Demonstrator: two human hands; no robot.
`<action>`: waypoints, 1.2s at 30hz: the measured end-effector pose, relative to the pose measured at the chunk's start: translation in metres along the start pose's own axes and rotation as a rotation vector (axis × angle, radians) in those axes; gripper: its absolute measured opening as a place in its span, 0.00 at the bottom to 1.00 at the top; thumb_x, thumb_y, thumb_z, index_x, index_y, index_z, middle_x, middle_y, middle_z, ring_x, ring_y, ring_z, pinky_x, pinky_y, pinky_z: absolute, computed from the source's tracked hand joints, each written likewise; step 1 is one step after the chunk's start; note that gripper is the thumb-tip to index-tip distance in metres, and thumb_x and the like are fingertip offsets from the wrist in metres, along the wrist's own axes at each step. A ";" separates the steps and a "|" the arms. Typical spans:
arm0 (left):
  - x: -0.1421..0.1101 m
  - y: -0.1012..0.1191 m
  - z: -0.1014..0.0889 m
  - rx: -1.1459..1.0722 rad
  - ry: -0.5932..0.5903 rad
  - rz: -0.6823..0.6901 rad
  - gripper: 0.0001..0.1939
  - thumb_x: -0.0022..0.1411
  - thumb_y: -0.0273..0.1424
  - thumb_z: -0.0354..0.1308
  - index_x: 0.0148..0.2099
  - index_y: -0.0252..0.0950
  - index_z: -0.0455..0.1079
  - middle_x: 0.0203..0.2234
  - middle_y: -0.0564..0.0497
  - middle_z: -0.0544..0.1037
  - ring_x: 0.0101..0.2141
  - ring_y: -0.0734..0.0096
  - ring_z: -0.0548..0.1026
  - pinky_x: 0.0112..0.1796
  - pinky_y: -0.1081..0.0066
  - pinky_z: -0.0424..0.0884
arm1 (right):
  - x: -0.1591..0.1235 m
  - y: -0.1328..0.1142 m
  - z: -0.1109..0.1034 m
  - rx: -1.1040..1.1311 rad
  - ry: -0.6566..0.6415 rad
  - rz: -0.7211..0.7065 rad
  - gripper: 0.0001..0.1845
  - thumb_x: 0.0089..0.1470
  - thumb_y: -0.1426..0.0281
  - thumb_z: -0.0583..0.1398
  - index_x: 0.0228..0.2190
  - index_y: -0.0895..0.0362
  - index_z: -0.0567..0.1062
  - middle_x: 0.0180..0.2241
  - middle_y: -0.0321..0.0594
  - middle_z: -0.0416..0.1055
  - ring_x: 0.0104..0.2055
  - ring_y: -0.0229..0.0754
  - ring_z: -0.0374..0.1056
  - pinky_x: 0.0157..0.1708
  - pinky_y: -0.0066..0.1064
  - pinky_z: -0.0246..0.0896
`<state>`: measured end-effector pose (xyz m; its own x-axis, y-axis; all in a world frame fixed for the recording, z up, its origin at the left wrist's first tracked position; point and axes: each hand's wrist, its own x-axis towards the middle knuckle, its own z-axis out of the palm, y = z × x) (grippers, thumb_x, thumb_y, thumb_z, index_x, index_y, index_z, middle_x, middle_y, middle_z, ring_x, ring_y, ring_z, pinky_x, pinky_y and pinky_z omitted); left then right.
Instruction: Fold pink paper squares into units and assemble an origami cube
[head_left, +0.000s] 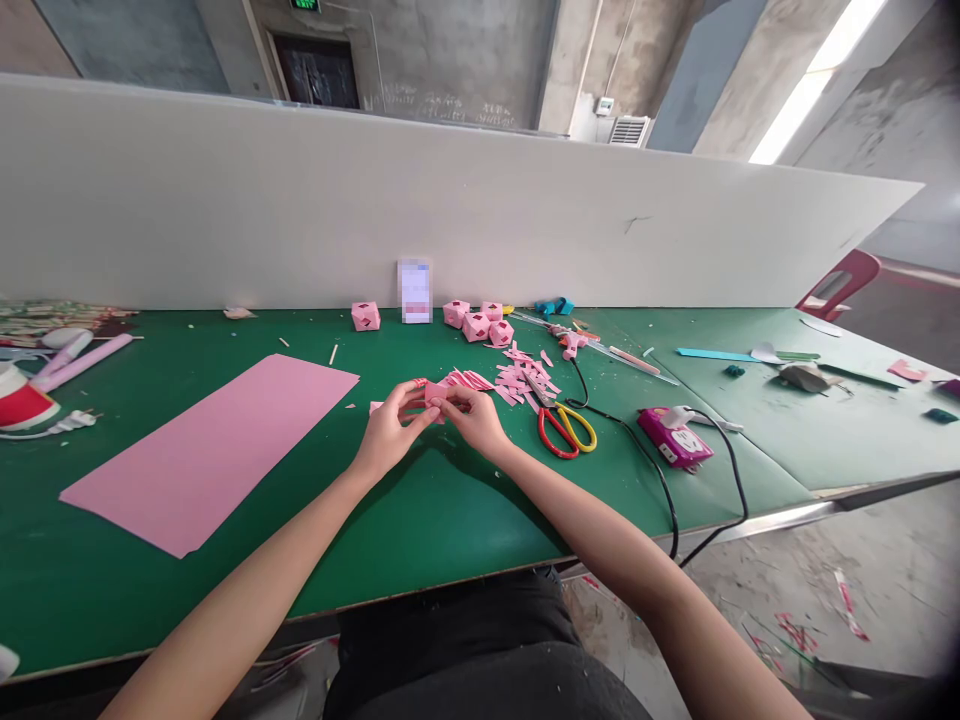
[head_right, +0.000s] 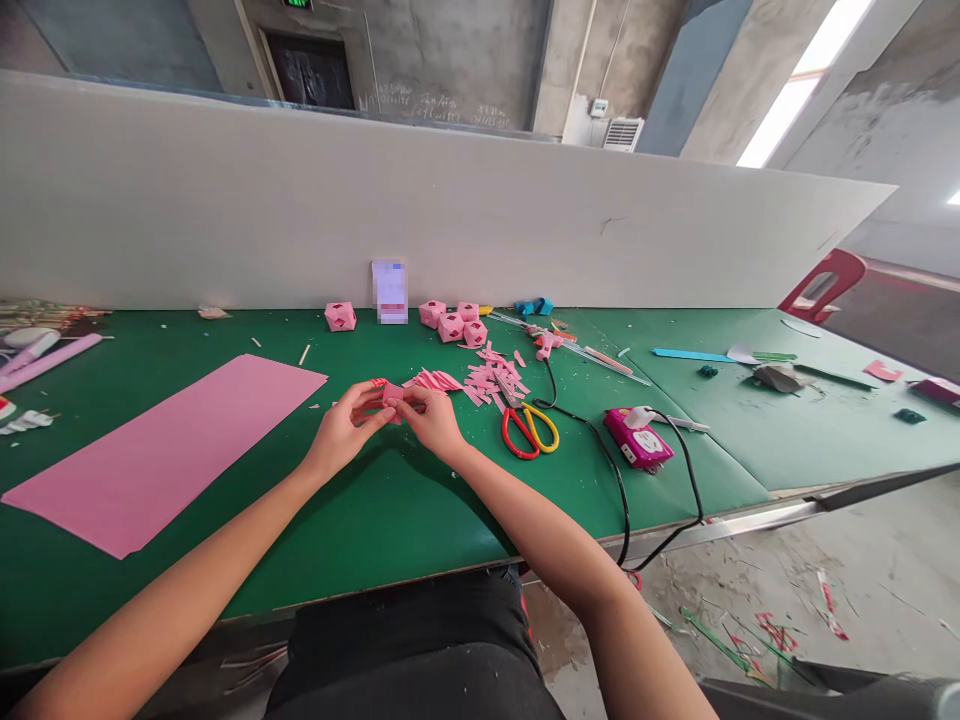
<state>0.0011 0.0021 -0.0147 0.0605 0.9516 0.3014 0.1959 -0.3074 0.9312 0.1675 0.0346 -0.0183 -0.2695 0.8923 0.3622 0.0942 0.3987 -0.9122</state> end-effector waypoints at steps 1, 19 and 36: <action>0.000 0.000 0.000 -0.003 -0.015 -0.007 0.31 0.59 0.45 0.65 0.59 0.38 0.65 0.52 0.40 0.78 0.48 0.54 0.80 0.50 0.55 0.76 | 0.000 0.000 0.000 0.024 -0.005 0.003 0.21 0.54 0.50 0.63 0.30 0.56 0.77 0.28 0.38 0.77 0.31 0.41 0.72 0.32 0.32 0.65; -0.001 0.012 -0.001 -0.114 0.031 -0.089 0.31 0.56 0.43 0.68 0.57 0.37 0.65 0.36 0.46 0.83 0.40 0.57 0.82 0.46 0.55 0.79 | -0.002 -0.007 -0.001 -0.057 0.118 0.057 0.23 0.51 0.53 0.66 0.42 0.56 0.75 0.38 0.42 0.78 0.38 0.40 0.73 0.35 0.31 0.66; -0.002 0.012 0.000 -0.113 0.022 -0.066 0.30 0.55 0.44 0.68 0.55 0.38 0.66 0.41 0.45 0.81 0.38 0.60 0.82 0.40 0.60 0.79 | -0.005 -0.014 0.002 0.187 0.112 0.038 0.22 0.47 0.55 0.70 0.38 0.56 0.74 0.35 0.42 0.78 0.39 0.43 0.76 0.38 0.33 0.68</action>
<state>0.0032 -0.0036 -0.0041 0.0294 0.9699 0.2416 0.0874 -0.2433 0.9660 0.1659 0.0245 -0.0075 -0.1596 0.9281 0.3363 -0.0799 0.3274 -0.9415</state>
